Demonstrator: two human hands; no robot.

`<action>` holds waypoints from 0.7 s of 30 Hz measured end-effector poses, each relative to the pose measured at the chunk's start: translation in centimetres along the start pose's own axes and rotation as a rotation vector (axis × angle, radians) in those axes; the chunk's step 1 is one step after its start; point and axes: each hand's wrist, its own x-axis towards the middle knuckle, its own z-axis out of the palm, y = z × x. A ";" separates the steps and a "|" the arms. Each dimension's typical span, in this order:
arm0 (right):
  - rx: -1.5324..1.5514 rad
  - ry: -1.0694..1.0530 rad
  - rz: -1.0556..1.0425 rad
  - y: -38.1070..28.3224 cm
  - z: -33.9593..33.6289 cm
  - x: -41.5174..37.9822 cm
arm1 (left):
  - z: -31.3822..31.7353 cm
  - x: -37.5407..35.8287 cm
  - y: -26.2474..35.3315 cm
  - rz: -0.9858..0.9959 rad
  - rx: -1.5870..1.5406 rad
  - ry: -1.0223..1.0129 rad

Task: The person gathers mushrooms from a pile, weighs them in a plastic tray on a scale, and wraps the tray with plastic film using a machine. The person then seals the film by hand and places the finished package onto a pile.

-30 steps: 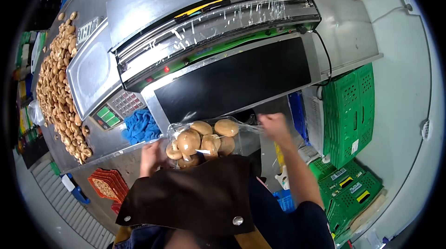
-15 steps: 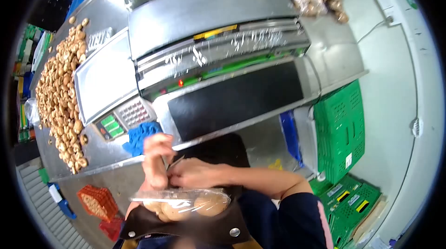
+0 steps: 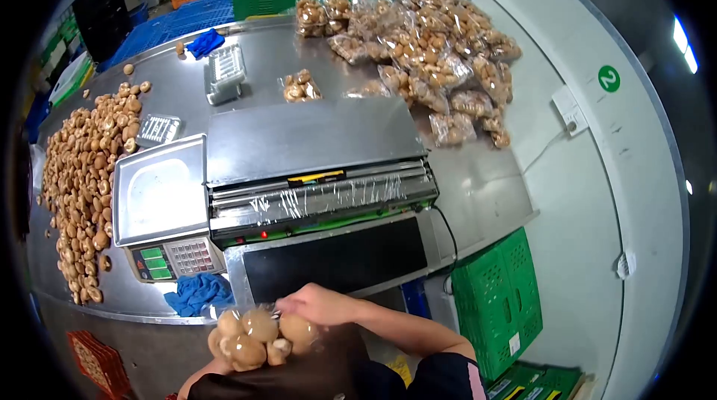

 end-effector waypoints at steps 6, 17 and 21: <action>0.096 0.920 -0.172 -6.6 -15.4 -4.1 | -1.0 0.8 -4.0 -2.807 -1.970 -0.817; 0.110 0.680 -0.484 -14.6 -17.3 6.0 | -3.3 -4.3 -5.7 -3.042 -1.726 -0.696; -0.093 0.510 -0.335 -15.8 -11.4 11.6 | -3.4 -7.5 -8.7 -3.137 -1.676 -0.687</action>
